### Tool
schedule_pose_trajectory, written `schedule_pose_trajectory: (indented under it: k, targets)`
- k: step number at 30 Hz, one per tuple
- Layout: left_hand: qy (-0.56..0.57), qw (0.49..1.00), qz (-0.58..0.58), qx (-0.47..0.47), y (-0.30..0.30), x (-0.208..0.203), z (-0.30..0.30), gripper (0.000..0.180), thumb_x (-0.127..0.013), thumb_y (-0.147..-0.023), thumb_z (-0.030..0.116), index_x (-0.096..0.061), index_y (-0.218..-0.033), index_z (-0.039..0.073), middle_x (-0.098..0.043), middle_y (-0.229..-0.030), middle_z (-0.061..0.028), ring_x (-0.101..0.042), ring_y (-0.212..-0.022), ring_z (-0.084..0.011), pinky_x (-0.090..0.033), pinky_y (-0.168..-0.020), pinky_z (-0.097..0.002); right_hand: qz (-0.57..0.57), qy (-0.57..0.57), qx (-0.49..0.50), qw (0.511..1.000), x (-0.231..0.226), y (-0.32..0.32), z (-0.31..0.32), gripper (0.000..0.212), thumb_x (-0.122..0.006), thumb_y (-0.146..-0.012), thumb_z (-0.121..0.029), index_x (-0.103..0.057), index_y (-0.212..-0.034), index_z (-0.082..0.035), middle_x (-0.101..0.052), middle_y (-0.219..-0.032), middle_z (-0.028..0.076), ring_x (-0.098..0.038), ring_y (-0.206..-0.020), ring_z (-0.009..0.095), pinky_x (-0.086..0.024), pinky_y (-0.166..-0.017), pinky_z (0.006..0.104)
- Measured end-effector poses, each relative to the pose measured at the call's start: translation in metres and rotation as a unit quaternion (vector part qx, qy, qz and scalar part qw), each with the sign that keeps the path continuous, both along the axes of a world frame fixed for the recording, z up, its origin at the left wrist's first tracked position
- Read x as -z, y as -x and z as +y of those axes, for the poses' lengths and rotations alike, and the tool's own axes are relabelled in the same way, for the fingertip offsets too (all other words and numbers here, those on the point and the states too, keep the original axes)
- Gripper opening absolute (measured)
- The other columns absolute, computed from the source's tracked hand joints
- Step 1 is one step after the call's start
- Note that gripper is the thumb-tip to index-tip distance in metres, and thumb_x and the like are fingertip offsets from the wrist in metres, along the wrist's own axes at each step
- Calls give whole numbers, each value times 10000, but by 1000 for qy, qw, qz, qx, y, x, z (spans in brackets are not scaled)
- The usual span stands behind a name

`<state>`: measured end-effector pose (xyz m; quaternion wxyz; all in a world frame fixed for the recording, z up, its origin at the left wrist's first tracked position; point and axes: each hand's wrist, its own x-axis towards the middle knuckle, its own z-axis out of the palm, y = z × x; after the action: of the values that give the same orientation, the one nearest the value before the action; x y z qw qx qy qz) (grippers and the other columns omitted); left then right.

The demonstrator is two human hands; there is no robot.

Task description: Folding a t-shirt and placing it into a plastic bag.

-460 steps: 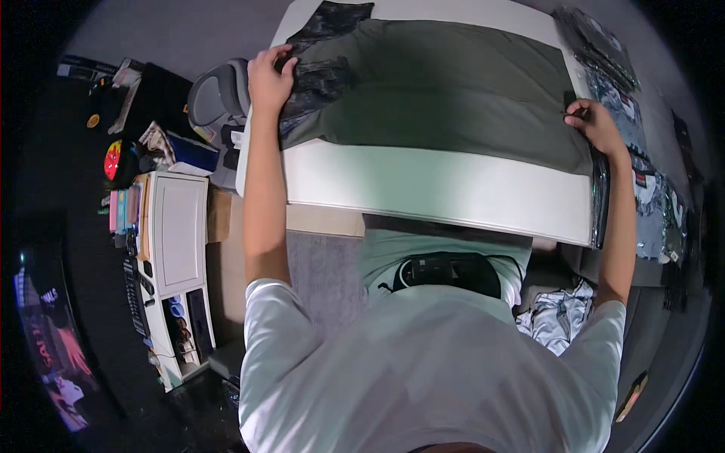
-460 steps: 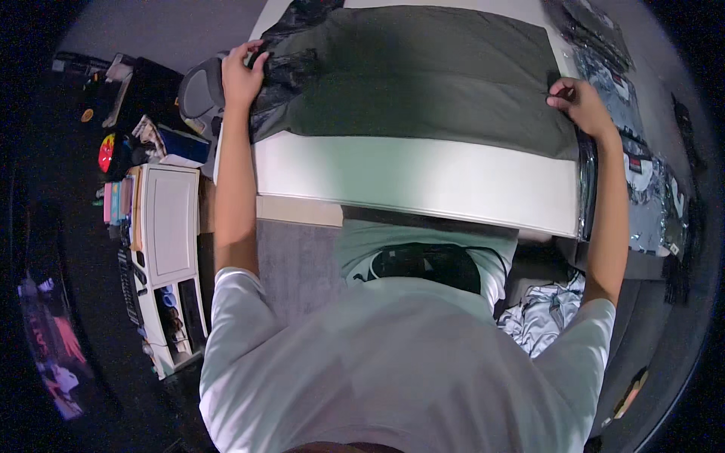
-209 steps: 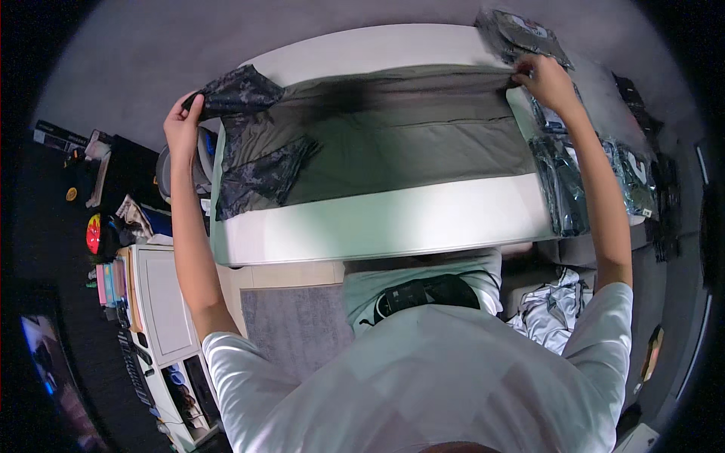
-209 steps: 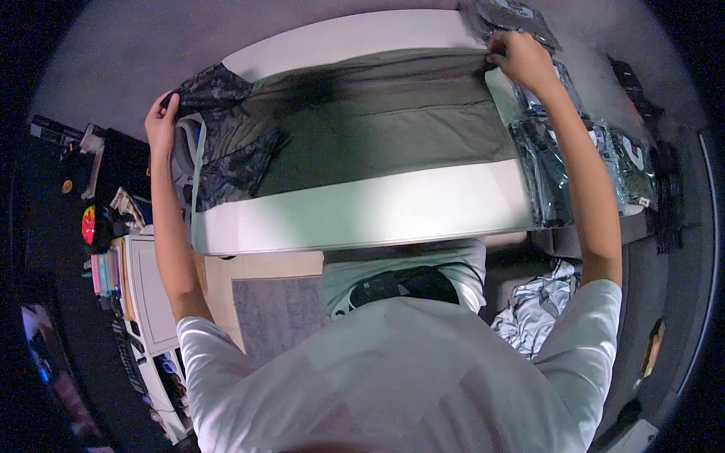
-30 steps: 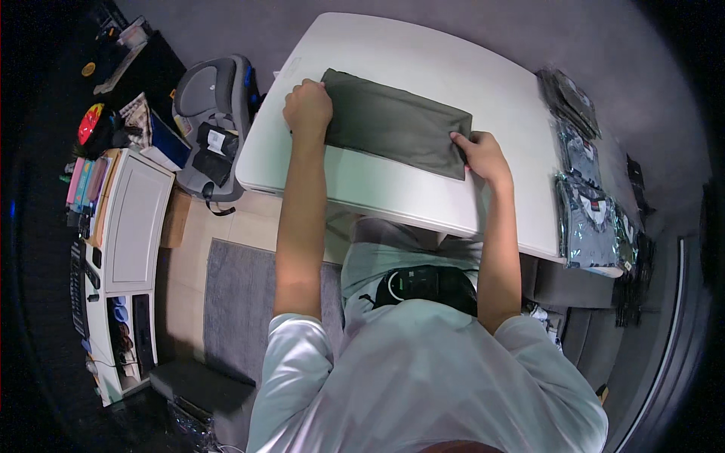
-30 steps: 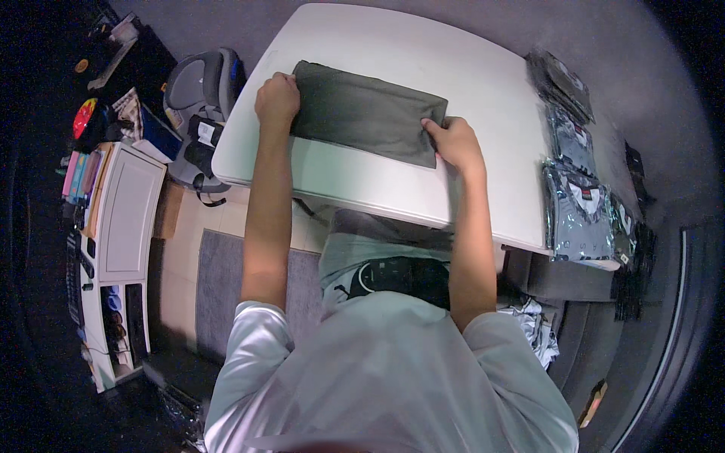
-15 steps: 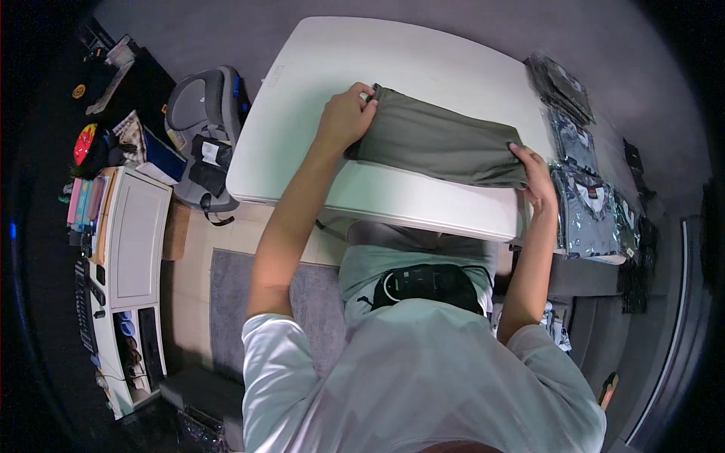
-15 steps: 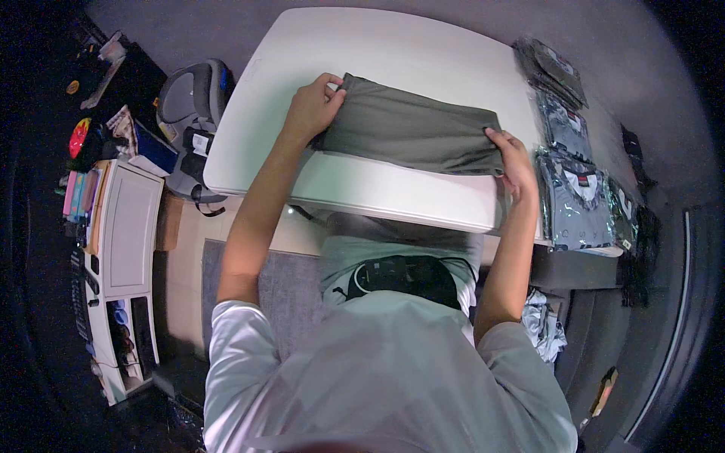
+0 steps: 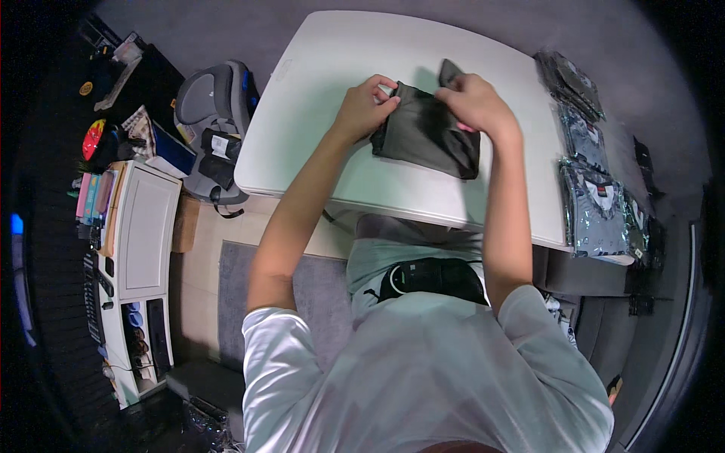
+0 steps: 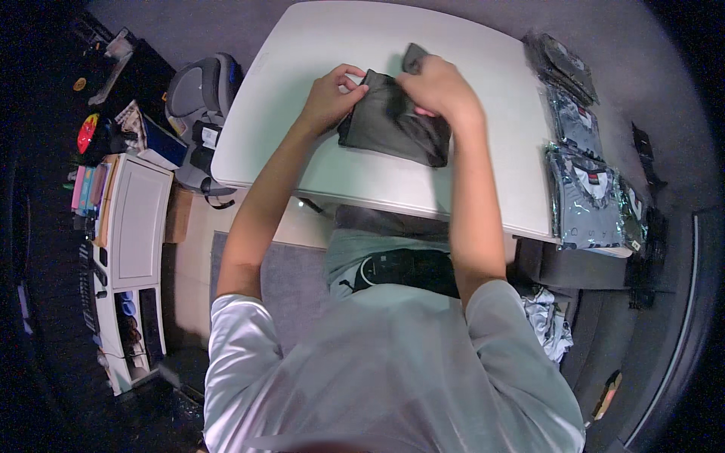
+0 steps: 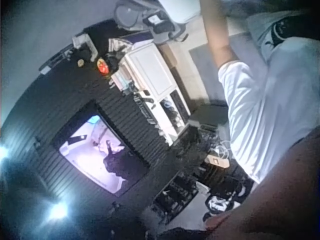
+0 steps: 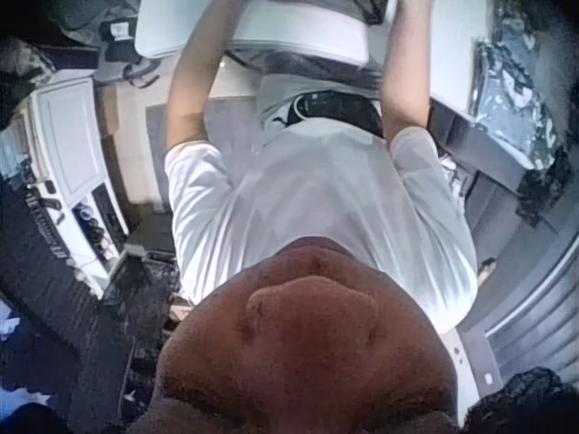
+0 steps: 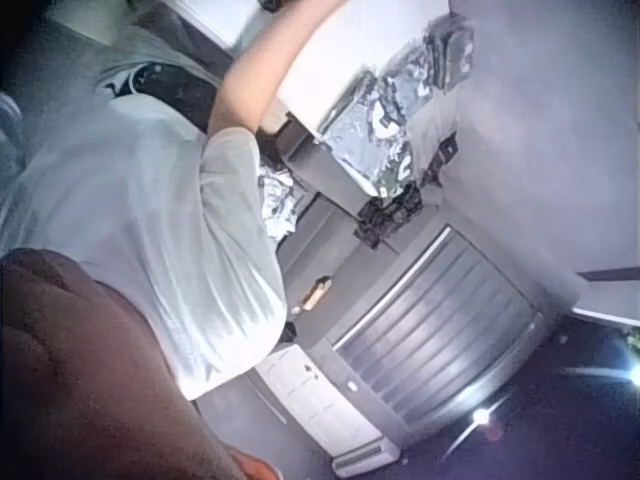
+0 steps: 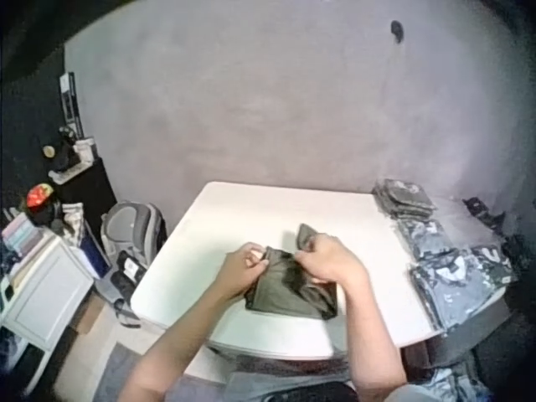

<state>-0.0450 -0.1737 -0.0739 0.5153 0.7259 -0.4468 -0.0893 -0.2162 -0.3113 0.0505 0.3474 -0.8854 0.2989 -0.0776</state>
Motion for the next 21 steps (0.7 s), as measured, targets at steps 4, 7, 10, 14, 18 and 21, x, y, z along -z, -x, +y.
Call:
schedule_pose_trajectory:
  k: [4, 7, 10, 14, 18, 21]
  targets:
    - [-22, 999, 46, 6, 2, -4, -1, 313, -714, -860, 166, -652, -1152, 73, -727, -806, -105, -710, -718, -207, -542, -676, -326, 70, 4, -27, 997, 11, -45, 24, 409, -690, -885, -360, -671, -806, 41, -638, -609, 109, -611, -475, 175, -500, -490, 325]
    - [-9, 1000, 29, -4, -5, -1, 4, 318, -701, -858, 137, -649, -1163, 63, -731, -819, -111, -711, -686, -192, -550, -658, -330, 113, 15, -65, 991, 17, -50, 37, 429, -663, -866, -366, -676, -745, 46, -667, -616, 160, -670, -501, 223, -566, -588, 362]
    - [-57, 994, 94, 11, -2, -11, 5, 290, -692, -926, 176, -636, -1186, 60, -705, -854, -76, -633, -628, -115, -515, -550, -280, -69, 157, -33, 985, 40, -34, 22, 372, -655, -912, -387, -702, -839, -25, -724, -810, 160, -727, -817, 331, -563, -752, 418]
    - [-51, 974, 221, -12, 4, -29, 13, 296, -631, -994, 284, -640, -1185, 58, -691, -836, -75, -643, -630, -122, -509, -531, -265, -139, 249, -82, 955, 70, -25, 5, 316, -613, -958, -347, -706, -1045, -58, -712, -1079, 154, -659, -1073, 356, -537, -881, 430]
    - [-137, 975, 122, -122, 18, -36, 41, 508, -607, -978, 483, -689, -1092, -6, -703, -864, -133, -680, -706, -258, -532, -651, -377, -176, 311, -257, 898, 86, -53, -29, 339, -550, -991, -215, -614, -1301, -91, -585, -1348, 164, -533, -1273, 360, -444, -1059, 437]
    - [-206, 960, -14, -188, 58, -40, 51, 592, -641, -924, 548, -722, -1007, -32, -706, -887, -188, -681, -819, -363, -525, -775, -461, -61, 144, -326, 932, 80, -81, -53, 415, -584, -942, -143, -592, -1354, -91, -565, -1388, 165, -516, -1302, 359, -418, -1103, 430]
